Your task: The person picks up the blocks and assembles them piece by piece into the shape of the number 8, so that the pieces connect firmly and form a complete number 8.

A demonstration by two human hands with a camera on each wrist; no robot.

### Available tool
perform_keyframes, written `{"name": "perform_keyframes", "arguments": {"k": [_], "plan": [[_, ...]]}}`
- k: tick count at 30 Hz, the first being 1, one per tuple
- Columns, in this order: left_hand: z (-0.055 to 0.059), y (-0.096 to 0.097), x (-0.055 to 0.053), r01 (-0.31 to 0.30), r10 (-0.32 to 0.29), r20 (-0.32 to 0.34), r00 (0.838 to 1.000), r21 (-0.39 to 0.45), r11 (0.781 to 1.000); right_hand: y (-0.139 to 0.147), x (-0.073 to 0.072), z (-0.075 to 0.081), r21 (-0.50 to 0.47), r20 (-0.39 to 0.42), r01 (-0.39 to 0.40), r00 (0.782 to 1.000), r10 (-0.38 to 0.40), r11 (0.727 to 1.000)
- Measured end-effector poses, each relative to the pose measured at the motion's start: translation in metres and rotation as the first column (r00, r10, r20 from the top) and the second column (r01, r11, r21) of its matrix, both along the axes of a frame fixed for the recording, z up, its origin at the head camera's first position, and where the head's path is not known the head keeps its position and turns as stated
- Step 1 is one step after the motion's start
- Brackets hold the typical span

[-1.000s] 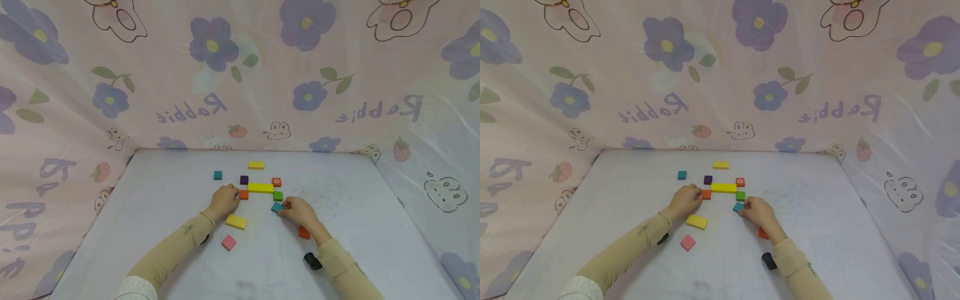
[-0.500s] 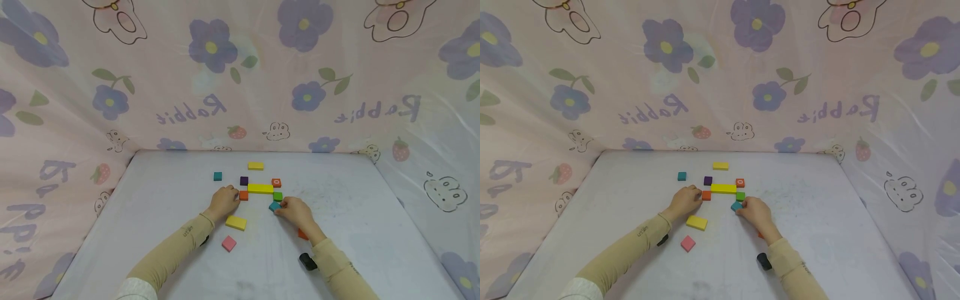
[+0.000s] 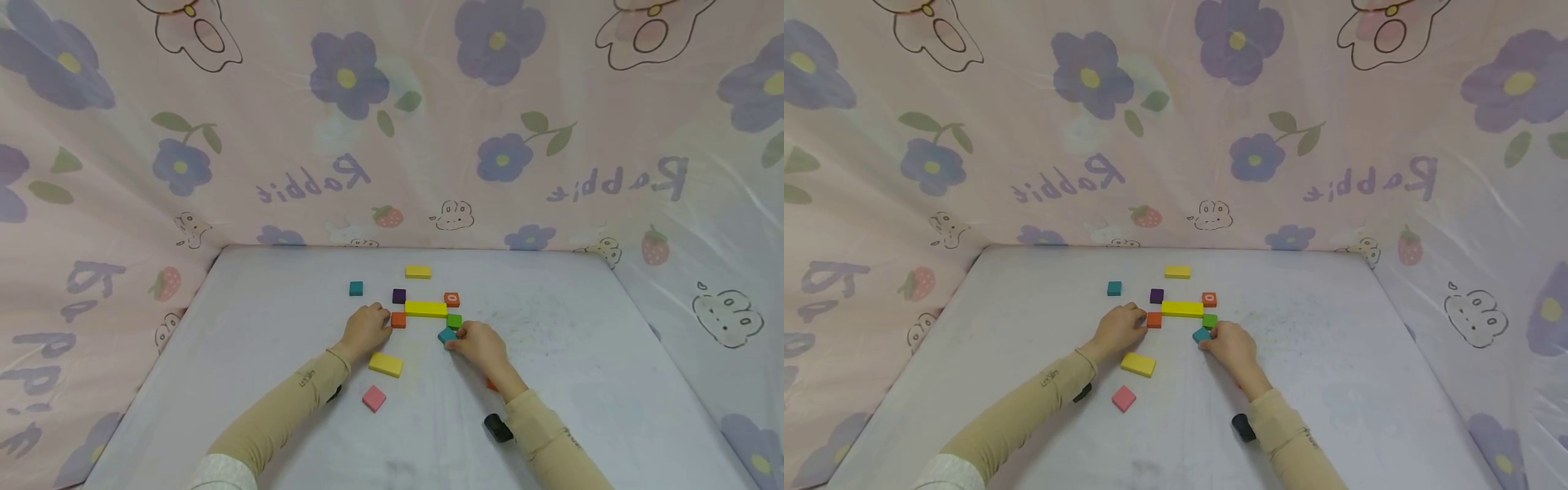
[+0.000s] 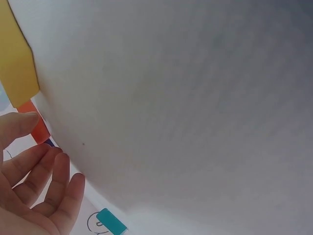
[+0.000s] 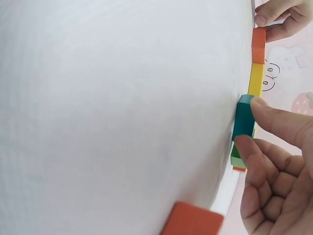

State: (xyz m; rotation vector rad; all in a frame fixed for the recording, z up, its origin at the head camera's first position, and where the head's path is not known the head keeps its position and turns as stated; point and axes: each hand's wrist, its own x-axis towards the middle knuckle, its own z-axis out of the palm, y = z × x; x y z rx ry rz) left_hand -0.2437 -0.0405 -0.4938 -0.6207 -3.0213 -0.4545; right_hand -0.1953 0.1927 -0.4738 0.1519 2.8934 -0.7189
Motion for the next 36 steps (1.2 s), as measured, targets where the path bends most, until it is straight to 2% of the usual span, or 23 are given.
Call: {"name": "perform_keyframes", "arguments": {"k": [10, 19, 26, 28, 36], "plan": [[-0.002, -0.004, 0.002, 0.008, -0.007, -0.017, 1.000, 0.016, 1.000, 0.000, 0.001, 0.001, -0.002, -0.003, -0.008, 1.000, 0.008, 1.000], [0.000, -0.005, 0.003, 0.003, -0.003, 0.008, 1.000, 0.041, 0.999, 0.001, 0.002, 0.000, 0.013, 0.000, -0.024, 1.000, 0.024, 1.000], [-0.001, -0.006, 0.003, 0.023, -0.022, -0.029, 0.999, 0.044, 0.999, 0.002, 0.001, 0.002, 0.014, 0.003, -0.034, 0.999, 0.034, 0.999], [-0.001, -0.006, 0.003, 0.020, -0.019, -0.016, 1.000, 0.043, 0.999, 0.003, 0.001, 0.002, 0.005, 0.002, -0.040, 0.999, 0.040, 0.999], [-0.001, -0.006, 0.001, 0.012, -0.012, -0.001, 1.000, 0.015, 1.000, 0.010, -0.001, 0.002, -0.041, -0.058, -0.044, 0.997, 0.041, 0.998]]}}
